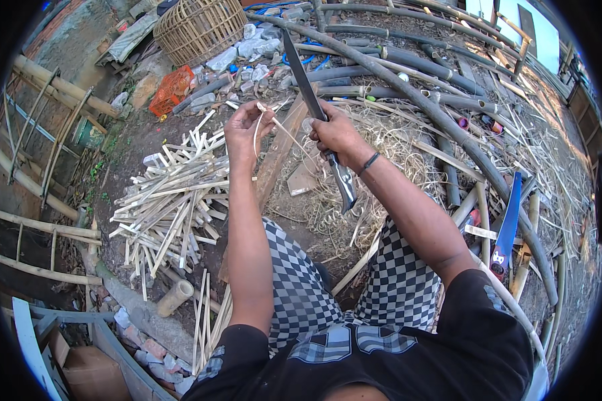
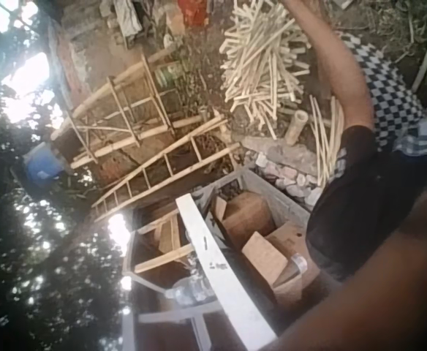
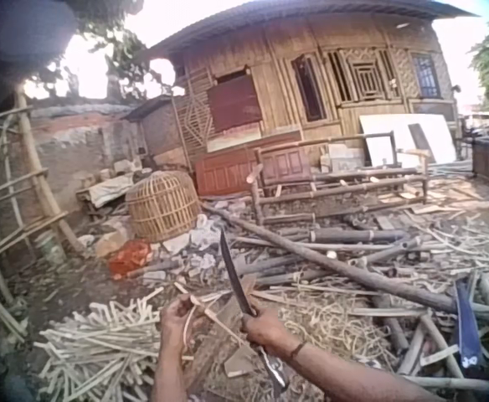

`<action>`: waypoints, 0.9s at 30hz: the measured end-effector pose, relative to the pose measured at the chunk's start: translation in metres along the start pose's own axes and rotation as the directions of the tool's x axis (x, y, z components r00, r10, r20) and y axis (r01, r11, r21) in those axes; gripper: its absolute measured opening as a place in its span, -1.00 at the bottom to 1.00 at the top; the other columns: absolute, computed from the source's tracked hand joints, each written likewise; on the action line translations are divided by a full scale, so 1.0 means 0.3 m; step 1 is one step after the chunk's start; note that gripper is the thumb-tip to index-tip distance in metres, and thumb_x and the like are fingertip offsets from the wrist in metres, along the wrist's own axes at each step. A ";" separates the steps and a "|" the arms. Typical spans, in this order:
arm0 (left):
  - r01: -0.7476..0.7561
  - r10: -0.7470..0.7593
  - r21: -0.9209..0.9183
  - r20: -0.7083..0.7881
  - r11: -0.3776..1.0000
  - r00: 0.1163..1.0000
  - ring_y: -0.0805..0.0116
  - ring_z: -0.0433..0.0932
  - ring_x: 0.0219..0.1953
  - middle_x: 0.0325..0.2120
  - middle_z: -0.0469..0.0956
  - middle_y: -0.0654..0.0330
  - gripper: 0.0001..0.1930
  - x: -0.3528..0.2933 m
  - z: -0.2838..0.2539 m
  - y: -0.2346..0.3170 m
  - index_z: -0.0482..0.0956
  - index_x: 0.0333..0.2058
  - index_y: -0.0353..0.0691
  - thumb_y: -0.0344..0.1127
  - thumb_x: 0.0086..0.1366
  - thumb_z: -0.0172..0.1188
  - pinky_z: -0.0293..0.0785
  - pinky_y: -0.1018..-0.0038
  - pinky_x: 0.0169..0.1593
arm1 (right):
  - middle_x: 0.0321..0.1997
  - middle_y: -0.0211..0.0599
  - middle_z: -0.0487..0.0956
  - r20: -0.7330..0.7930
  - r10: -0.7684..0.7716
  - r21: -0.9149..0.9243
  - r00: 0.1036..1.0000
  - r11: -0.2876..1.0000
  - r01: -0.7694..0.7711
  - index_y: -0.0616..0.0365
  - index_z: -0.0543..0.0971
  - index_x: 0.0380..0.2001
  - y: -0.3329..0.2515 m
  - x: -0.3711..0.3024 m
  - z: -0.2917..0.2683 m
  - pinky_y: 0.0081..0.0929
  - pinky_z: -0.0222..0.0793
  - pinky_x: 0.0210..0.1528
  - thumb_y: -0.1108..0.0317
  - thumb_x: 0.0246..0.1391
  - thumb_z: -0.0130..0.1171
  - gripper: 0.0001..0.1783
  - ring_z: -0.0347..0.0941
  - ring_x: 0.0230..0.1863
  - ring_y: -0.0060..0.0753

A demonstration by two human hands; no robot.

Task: Shaving thin strips from a bamboo piece using a large knife or machete.

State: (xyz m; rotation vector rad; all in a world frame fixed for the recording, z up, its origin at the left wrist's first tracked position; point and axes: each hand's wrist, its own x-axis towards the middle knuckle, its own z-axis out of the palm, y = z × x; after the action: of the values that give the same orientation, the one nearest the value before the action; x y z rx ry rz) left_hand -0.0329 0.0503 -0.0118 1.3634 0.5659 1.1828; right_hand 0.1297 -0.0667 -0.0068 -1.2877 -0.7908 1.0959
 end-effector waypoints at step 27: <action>-0.059 0.061 0.065 -0.015 0.996 0.998 0.49 0.63 -0.27 -0.31 0.64 0.25 -0.67 0.008 -0.017 -0.004 0.62 -0.09 -0.32 -0.43 0.16 0.43 0.68 0.49 -0.13 | -0.58 -0.59 0.24 0.469 0.132 0.228 0.873 0.937 -0.264 0.03 0.24 -0.02 -0.074 -0.056 0.003 -0.62 0.21 -0.71 0.33 0.38 -0.12 -0.83 0.07 -0.72 -0.79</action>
State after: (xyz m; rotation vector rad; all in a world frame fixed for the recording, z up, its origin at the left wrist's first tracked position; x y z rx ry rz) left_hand -0.0361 0.0548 -0.0133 1.4353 0.5835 1.2348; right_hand 0.1276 -0.0807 0.0172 -0.8907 -0.8076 1.6505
